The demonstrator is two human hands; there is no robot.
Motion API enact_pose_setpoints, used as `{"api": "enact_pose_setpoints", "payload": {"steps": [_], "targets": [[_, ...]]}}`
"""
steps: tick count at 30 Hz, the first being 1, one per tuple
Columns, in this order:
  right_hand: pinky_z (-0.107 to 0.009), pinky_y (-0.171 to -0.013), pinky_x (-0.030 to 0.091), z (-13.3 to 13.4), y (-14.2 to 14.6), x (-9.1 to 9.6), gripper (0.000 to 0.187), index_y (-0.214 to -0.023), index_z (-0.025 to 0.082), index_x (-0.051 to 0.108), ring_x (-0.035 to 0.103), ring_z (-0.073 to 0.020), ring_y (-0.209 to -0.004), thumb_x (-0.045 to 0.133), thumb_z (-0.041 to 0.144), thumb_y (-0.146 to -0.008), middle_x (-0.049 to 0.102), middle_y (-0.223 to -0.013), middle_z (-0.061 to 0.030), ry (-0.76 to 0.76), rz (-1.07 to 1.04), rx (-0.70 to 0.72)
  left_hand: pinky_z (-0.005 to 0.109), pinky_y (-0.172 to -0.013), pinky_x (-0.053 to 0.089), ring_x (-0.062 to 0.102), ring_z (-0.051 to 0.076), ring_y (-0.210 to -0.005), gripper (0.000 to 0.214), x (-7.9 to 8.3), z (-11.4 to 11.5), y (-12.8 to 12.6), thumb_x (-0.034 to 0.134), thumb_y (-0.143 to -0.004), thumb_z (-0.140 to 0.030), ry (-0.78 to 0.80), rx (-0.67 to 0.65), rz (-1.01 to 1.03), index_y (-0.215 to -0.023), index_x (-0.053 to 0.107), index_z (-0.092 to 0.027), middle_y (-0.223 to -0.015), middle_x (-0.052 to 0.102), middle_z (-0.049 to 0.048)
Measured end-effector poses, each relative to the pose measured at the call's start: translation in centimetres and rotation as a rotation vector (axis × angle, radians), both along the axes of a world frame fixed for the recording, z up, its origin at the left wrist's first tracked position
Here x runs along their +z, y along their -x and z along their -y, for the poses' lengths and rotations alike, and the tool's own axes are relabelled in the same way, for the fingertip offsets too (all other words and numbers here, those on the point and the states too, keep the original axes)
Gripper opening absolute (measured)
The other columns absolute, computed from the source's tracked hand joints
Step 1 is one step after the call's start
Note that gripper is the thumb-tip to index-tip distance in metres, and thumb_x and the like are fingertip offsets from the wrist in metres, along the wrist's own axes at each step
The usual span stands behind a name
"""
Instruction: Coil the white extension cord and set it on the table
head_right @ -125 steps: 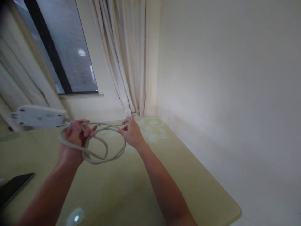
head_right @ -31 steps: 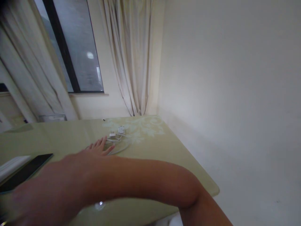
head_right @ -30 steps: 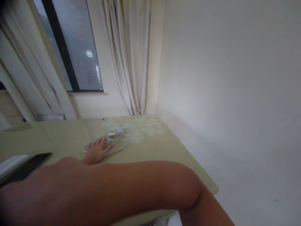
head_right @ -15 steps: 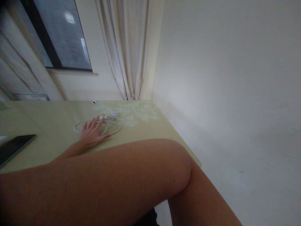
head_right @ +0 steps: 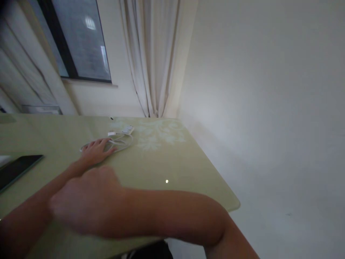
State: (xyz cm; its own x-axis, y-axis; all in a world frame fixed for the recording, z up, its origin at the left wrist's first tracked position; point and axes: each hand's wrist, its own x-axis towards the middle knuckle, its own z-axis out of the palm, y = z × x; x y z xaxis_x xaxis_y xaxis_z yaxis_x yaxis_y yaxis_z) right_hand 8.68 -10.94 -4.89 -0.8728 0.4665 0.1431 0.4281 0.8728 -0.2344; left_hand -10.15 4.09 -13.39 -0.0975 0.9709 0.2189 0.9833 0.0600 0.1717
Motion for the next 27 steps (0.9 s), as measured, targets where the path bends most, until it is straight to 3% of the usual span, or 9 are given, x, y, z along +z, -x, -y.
{"api": "enact_pose_setpoints", "payload": {"steps": [3, 6, 9, 11, 14, 17, 19, 21, 27], "targets": [[-0.043, -0.072, 0.056, -7.5, -4.3, -0.9, 0.026, -0.100, 0.020, 0.077, 0.075, -0.0306, -0.088, 0.058, 0.037, -0.102, 0.080, -0.098, -0.0125, -0.078, 0.021, -0.243, 0.071, -0.110, 0.040, 0.053, 0.053, -0.137, 0.075, -0.5, -0.2, 2.3, 0.040, -0.100, -0.068, -0.041, 0.110, -0.002, -0.157, 0.053, -0.021, -0.153, 0.059, 0.0246], [-0.039, -0.085, 0.056, -13.9, -7.1, -4.0, 0.029, -0.113, 0.020, 0.074, 0.071, -0.0290, -0.111, 0.057, 0.042, -0.105, 0.077, -0.118, -0.0136, -0.062, -0.113, -0.549, 0.070, -0.107, 0.042, 0.055, 0.054, -0.134, 0.079, -1.2, -0.1, 3.7, 0.036, -0.102, -0.066, -0.106, 0.253, 0.001, -0.162, 0.046, -0.016, -0.152, 0.058, 0.0276], [-0.040, -0.103, 0.052, -16.9, -7.8, -7.5, 0.029, -0.124, 0.018, 0.071, 0.065, -0.0282, -0.123, 0.055, 0.036, -0.107, 0.073, -0.128, -0.0147, -0.048, -0.247, -0.689, 0.064, -0.115, 0.038, 0.050, 0.050, -0.141, 0.078, -1.7, 0.5, 3.6, 0.038, -0.103, -0.058, -0.264, 0.232, -0.057, -0.166, 0.039, -0.011, -0.161, 0.051, 0.0264], [-0.041, -0.108, 0.049, -17.5, -7.6, -8.8, 0.032, -0.130, 0.015, 0.068, 0.062, -0.0280, -0.126, 0.053, 0.034, -0.108, 0.071, -0.132, -0.0152, -0.046, -0.287, -0.725, 0.058, -0.122, 0.033, 0.047, 0.044, -0.145, 0.071, -1.6, 1.0, 2.6, 0.039, -0.103, -0.047, -0.384, 0.123, -0.117, -0.165, 0.040, -0.011, -0.164, 0.049, 0.0228], [-0.040, -0.109, 0.047, -17.7, -7.4, -9.4, 0.032, -0.130, 0.014, 0.068, 0.062, -0.0276, -0.125, 0.053, 0.032, -0.108, 0.070, -0.131, -0.0148, -0.037, -0.321, -0.743, 0.053, -0.119, 0.037, 0.055, 0.039, -0.137, 0.056, -1.0, 1.5, -0.8, 0.041, -0.102, -0.038, -0.423, -0.096, -0.137, -0.151, 0.058, -0.015, -0.155, 0.059, 0.0198], [-0.040, -0.107, 0.048, -17.9, -7.4, -9.6, 0.026, -0.124, 0.017, 0.070, 0.062, -0.0278, -0.123, 0.055, 0.026, -0.105, 0.072, -0.127, -0.0138, -0.042, -0.322, -0.734, 0.047, -0.106, 0.045, 0.066, 0.034, -0.118, 0.040, -0.8, 1.5, -5.5, 0.040, -0.104, -0.036, -0.188, -0.297, -0.074, -0.116, 0.073, -0.018, -0.122, 0.075, 0.0178], [-0.040, -0.106, 0.047, -18.0, -7.5, -9.8, 0.025, -0.122, 0.019, 0.071, 0.062, -0.0281, -0.123, 0.056, 0.023, -0.103, 0.072, -0.126, -0.0132, -0.057, -0.310, -0.719, 0.040, -0.088, 0.049, 0.071, 0.029, -0.094, 0.038, -1.1, 1.3, -8.1, 0.042, -0.105, -0.037, -0.101, -0.331, -0.057, -0.092, 0.073, -0.021, -0.096, 0.076, 0.0138], [-0.040, -0.106, 0.047, -17.8, -7.5, -10.0, 0.025, -0.122, 0.019, 0.071, 0.061, -0.0284, -0.124, 0.057, 0.022, -0.102, 0.072, -0.126, -0.0128, -0.075, -0.292, -0.700, 0.037, -0.075, 0.047, 0.070, 0.027, -0.083, 0.038, -1.6, 1.2, -9.6, 0.042, -0.105, -0.036, -0.059, -0.328, -0.030, -0.084, 0.070, -0.022, -0.090, 0.075, 0.0118], [-0.043, -0.109, 0.044, -17.1, -7.9, -10.7, 0.028, -0.125, 0.018, 0.071, 0.060, -0.0302, -0.127, 0.057, 0.023, -0.101, 0.072, -0.132, -0.0143, -0.100, -0.248, -0.699, 0.033, -0.069, 0.040, 0.067, 0.024, -0.078, 0.036, -2.1, 1.1, -8.7, 0.043, -0.104, -0.037, -0.016, -0.267, 0.068, -0.080, 0.065, -0.022, -0.086, 0.074, 0.0094]]}}
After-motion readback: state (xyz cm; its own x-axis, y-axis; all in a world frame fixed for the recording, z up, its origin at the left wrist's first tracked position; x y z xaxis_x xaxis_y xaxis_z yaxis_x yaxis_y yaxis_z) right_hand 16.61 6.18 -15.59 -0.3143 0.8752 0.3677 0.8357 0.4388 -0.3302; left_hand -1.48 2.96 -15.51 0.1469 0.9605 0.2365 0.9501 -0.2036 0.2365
